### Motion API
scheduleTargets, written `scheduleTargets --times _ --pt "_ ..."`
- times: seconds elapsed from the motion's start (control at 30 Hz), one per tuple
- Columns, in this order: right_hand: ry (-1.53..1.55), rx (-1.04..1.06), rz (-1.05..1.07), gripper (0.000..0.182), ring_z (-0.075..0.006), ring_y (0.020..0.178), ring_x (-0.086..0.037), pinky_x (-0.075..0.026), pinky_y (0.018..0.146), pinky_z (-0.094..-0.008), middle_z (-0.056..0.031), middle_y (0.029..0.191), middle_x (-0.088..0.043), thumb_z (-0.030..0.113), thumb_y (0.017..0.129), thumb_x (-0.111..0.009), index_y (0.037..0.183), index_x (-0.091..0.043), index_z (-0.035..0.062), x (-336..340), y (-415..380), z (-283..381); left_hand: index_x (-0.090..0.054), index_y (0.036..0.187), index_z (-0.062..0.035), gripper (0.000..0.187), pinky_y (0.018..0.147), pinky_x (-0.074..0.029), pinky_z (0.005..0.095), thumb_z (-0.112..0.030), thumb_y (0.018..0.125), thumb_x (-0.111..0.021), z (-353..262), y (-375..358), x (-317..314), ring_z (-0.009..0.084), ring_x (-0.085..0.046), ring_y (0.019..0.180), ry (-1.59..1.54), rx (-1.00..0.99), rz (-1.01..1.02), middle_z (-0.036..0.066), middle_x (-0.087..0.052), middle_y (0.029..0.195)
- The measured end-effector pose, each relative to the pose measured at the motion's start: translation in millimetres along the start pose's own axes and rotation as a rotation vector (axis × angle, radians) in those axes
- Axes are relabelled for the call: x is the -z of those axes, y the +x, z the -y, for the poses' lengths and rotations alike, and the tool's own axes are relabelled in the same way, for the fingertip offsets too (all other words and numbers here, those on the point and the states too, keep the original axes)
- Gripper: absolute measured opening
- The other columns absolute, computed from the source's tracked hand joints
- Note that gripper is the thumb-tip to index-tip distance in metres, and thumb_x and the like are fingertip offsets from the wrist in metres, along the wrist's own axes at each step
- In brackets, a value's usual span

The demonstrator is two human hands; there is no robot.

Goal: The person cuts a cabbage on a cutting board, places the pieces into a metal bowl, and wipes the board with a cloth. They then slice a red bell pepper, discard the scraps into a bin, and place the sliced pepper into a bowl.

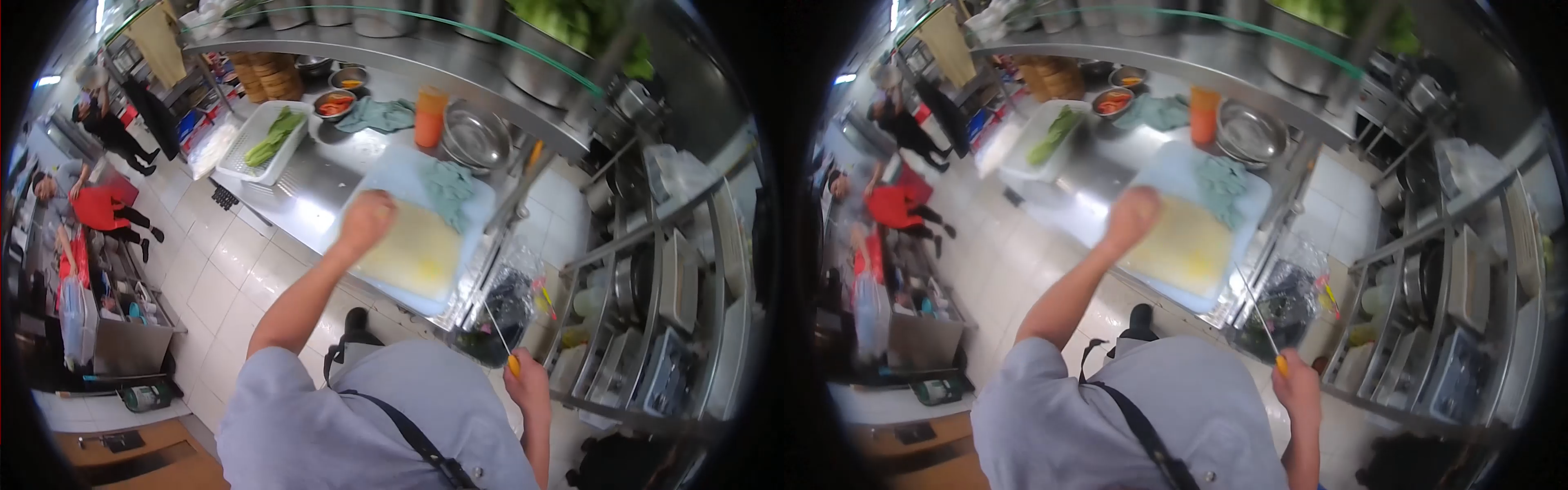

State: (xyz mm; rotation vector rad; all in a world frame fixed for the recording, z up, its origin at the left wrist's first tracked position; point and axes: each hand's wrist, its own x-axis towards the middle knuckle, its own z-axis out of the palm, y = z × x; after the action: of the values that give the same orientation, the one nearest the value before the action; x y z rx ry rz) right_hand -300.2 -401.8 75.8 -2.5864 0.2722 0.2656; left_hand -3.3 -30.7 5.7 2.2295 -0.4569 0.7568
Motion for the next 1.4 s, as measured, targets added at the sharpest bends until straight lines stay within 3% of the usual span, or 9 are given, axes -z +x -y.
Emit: scheduleTargets --times 0.13,0.27,0.4,0.73,0.87,0.93,1.0,1.13,1.4 --pt "-0.112 0.265 -0.045 0.024 -0.0450 0.083 -0.070 -0.056 0.072 -0.0540 -0.0208 0.089 -0.072 0.020 0.092 -0.068 0.114 -0.061 0.0132 -39 75 63 -0.067 0.085 -0.0016 0.030 0.077 -0.049 0.0412 -0.028 0.095 -0.075 144 19 108 0.0256 -0.061 0.077 0.001 0.672 -0.392 0.010 -0.060 0.077" --pt "-0.293 0.349 0.006 0.031 -0.0432 0.077 -0.070 -0.054 0.069 -0.0550 -0.0185 0.082 -0.071 0.021 0.091 -0.066 0.120 -0.058 0.0121 -71 142 134 -0.051 0.129 -0.0066 0.052 0.074 -0.053 0.0396 -0.031 0.093 -0.079 266 10 160 0.0239 -0.056 0.076 -0.070 1.043 -0.803 0.012 -0.060 0.097" --pt "-0.372 0.378 0.022 0.034 -0.0423 0.079 -0.070 -0.054 0.069 -0.0543 -0.0184 0.085 -0.072 0.019 0.090 -0.066 0.122 -0.057 0.0102 -102 189 169 -0.032 0.144 -0.0086 0.069 0.067 -0.059 0.0443 -0.026 0.094 -0.075 274 18 173 0.0277 -0.064 0.085 -0.491 1.334 -0.491 0.018 -0.059 0.114" --pt "-0.291 0.304 -0.055 0.029 -0.0450 0.080 -0.070 -0.056 0.070 -0.0539 -0.0214 0.090 -0.073 0.020 0.092 -0.066 0.120 -0.061 0.0124 -129 196 208 -0.037 0.137 -0.0046 0.046 0.064 -0.065 0.0507 -0.019 0.100 -0.060 365 59 184 0.0343 -0.072 0.096 -0.871 1.145 -0.610 0.022 -0.061 0.125" --pt "-0.272 0.236 -0.083 0.030 -0.0452 0.083 -0.071 -0.056 0.073 -0.0538 -0.0220 0.093 -0.073 0.023 0.093 -0.067 0.121 -0.062 0.0134 -138 189 204 -0.042 0.148 -0.0038 0.065 0.083 -0.056 0.0400 -0.031 0.097 -0.071 460 38 191 0.0308 -0.067 0.104 0.117 0.815 -0.621 0.021 -0.063 0.126" --pt "-0.245 0.171 -0.080 0.033 -0.0455 0.086 -0.071 -0.057 0.075 -0.0538 -0.0230 0.096 -0.073 0.027 0.093 -0.067 0.124 -0.061 0.0140 -143 183 206 -0.048 0.145 -0.0032 0.060 0.090 -0.054 0.0396 -0.030 0.096 -0.072 397 76 217 0.0310 -0.066 0.108 0.525 0.641 -0.724 0.020 -0.065 0.124" --pt "-0.241 0.109 -0.067 0.036 -0.0455 0.087 -0.071 -0.057 0.076 -0.0536 -0.0228 0.099 -0.073 0.029 0.094 -0.067 0.126 -0.060 0.0139 -147 176 212 -0.058 0.136 -0.0033 0.047 0.101 -0.049 0.0416 -0.022 0.095 -0.072 330 105 216 0.0350 -0.064 0.114 0.040 0.591 -0.454 0.018 -0.066 0.125" --pt "-0.145 0.071 -0.078 0.037 -0.0466 0.089 -0.070 -0.057 0.077 -0.0531 -0.0228 0.099 -0.073 0.030 0.094 -0.067 0.126 -0.061 0.0145 -151 167 217 -0.062 0.130 -0.0036 0.040 0.104 -0.049 0.0447 -0.013 0.091 -0.070 296 144 124 0.0365 -0.062 0.118 0.148 -0.034 0.065 0.017 -0.064 0.130" --pt "-0.079 -0.001 -0.159 0.035 -0.0454 0.088 -0.071 -0.057 0.076 -0.0513 -0.0219 0.097 -0.073 0.027 0.092 -0.068 0.124 -0.061 0.0137 -160 159 230 -0.066 0.124 -0.0075 0.033 0.115 -0.037 0.0567 -0.012 0.092 -0.059 332 191 -24 0.0359 -0.056 0.127 0.606 -0.111 0.337 0.015 -0.064 0.128"
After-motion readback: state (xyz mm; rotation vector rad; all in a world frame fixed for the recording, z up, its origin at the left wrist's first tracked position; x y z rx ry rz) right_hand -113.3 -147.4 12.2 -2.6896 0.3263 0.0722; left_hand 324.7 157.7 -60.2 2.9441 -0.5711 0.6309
